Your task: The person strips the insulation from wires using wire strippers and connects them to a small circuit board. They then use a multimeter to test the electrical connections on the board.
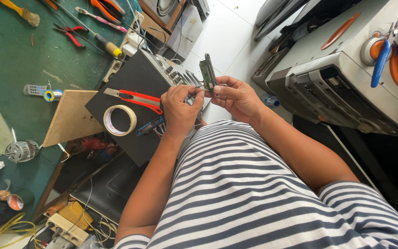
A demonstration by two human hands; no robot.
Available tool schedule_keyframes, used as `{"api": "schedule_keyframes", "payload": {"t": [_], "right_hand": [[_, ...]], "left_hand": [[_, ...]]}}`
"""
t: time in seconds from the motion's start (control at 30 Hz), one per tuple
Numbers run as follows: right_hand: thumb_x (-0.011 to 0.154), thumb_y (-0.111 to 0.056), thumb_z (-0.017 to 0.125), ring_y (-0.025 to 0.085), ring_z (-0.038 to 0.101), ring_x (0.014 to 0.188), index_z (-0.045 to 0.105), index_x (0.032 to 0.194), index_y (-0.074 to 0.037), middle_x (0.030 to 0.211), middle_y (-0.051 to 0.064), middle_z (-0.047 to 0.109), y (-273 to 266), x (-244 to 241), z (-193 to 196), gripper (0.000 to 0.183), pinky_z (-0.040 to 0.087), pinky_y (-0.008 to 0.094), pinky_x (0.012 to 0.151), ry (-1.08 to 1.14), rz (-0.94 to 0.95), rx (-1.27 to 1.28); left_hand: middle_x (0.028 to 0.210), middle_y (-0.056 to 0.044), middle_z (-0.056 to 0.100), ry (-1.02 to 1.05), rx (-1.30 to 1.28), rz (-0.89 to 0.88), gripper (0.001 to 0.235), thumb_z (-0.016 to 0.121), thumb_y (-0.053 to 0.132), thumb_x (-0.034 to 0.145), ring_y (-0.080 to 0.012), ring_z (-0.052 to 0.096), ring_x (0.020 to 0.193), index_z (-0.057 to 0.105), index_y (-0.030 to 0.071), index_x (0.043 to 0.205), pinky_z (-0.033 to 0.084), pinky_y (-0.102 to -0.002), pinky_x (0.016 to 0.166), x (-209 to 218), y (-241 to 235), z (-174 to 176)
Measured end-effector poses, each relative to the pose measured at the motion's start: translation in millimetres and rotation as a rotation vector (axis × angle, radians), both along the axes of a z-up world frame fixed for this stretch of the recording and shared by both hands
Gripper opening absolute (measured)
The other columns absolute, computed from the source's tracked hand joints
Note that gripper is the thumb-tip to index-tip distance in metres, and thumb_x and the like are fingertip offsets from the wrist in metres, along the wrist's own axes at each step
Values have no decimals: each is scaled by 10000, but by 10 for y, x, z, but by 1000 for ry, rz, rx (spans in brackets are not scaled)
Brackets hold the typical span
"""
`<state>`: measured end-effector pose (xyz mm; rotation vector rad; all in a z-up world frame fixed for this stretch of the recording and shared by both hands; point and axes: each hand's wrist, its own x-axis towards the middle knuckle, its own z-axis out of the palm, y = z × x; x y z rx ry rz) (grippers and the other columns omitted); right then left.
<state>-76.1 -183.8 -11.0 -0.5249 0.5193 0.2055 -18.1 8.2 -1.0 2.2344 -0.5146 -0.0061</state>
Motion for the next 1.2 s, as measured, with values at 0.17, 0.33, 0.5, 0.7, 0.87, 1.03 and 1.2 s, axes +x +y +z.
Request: {"api": "schedule_keyframes", "payload": {"t": [0.17, 0.33, 0.5, 0.7, 0.87, 1.03, 1.2], "right_hand": [[941, 15, 765, 316, 816, 1011, 709, 1196, 16, 1073, 224, 777, 6, -22, -34, 261, 697, 399, 919, -4, 8, -2], [938, 14, 771, 309, 815, 1009, 703, 1208, 14, 1071, 224, 774, -10, -35, -74, 279, 701, 386, 907, -4, 25, 4], [944, 16, 765, 314, 814, 1014, 696, 1209, 20, 1078, 236, 774, -23, -52, -77, 275, 702, 385, 905, -9, 29, 3], [938, 37, 764, 320, 813, 1020, 696, 1216, 26, 1082, 234, 779, -25, -46, -68, 286, 702, 387, 909, -12, 30, -6], [929, 43, 772, 316, 814, 1012, 697, 1212, 31, 1086, 230, 784, -31, -40, -67, 293, 704, 388, 907, -14, 32, -17], [925, 48, 770, 311, 815, 1002, 695, 1210, 34, 1086, 229, 786, -33, -29, -76, 295, 708, 381, 898, -14, 36, -21], [923, 52, 778, 311, 815, 992, 697, 1210, 36, 1070, 224, 785, -41, -32, -59, 299, 704, 396, 918, -20, 39, -28]], "left_hand": [[787, 69, 714, 42, 12, -8, 139, 828, 365, 925, -184, 718, 945, 798, 230, 918, 417, -394, 989, 3, 24, 23], [785, 72, 713, 82, -18, -3, 148, 827, 389, 915, -184, 713, 948, 801, 244, 907, 408, -392, 1003, 17, 42, -19], [768, 72, 704, 87, 9, -11, 138, 834, 385, 887, -183, 710, 946, 794, 253, 892, 406, -384, 1009, 16, 38, 0], [774, 73, 706, 110, 6, -9, 144, 833, 388, 883, -169, 704, 952, 803, 247, 900, 390, -376, 1038, 22, 42, -12], [773, 79, 704, 112, 10, 6, 160, 830, 402, 885, -161, 698, 952, 797, 246, 902, 381, -381, 1041, -3, 17, -14], [775, 69, 706, 145, 12, -4, 169, 828, 401, 888, -167, 700, 961, 798, 236, 907, 374, -387, 1053, 13, 22, 17], [766, 72, 691, 92, 14, 2, 164, 832, 391, 878, -164, 692, 946, 796, 236, 916, 377, -392, 1046, 2, 14, -34]]}}
